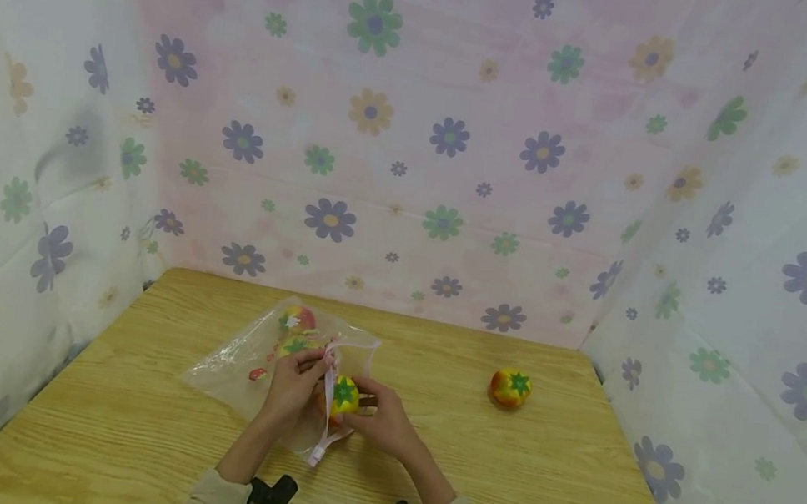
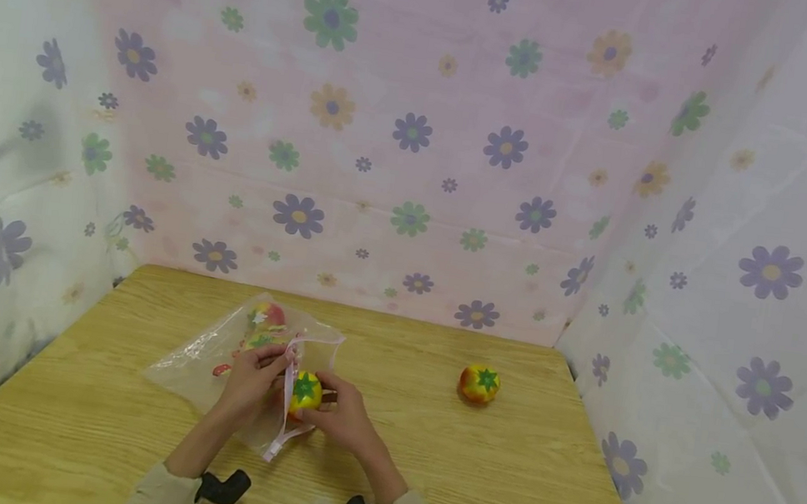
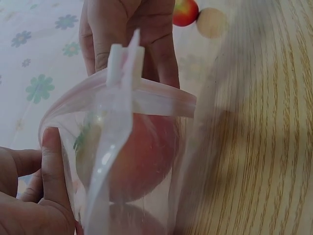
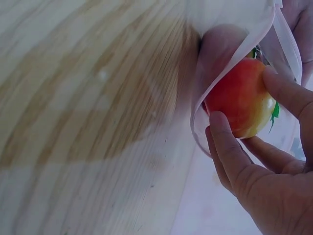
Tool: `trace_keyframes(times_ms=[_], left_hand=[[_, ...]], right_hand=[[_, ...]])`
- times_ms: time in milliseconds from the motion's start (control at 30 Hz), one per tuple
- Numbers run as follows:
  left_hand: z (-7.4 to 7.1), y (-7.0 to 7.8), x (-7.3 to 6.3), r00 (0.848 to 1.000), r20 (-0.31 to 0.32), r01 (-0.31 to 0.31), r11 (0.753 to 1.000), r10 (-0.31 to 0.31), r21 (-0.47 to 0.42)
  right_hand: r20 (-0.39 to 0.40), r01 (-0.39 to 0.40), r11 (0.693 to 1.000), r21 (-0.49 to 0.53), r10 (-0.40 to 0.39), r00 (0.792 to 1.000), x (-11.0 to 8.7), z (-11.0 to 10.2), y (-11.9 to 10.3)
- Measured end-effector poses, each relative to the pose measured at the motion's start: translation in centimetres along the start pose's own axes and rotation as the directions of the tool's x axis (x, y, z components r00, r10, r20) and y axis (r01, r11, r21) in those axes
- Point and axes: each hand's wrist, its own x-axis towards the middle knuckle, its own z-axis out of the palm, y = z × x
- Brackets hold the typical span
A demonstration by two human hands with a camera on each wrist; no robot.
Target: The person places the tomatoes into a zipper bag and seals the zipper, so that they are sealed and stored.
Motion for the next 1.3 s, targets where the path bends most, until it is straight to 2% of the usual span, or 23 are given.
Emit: trace_keyframes(times_ms=[267,667,933,1300], left_hand=[[0.2,-0.1,0.0,1.0,0.008,0.003,1.0,-0.003,-0.011],[0.2,-0.1,0.0,1.0,-0.001,0.013,1.0,-0.013,-0.011],[0.2,-0.1,0.0,1.0,0.006,0.001,1.0,-0.001,-0.014],[0.1,-0.2,0.1,1.0,-0.004,0.009,1.0,-0.009,-0.007]], right_hand=[[0.014,0.017,1.0,-0.011,-0.017,1.0,0.5,0.6,-0.3],[0.008,-0.069,0.997,0.015,0.069,0.998,0.9,1.2,-0.3],[-0.004,-0.028,0.999,-0.024,0.028,1.0,1.0,1.5,0.0],[-0.007,-0.062,0.998,-0.01,0.061,0.998,1.2,1.8,-0.4]])
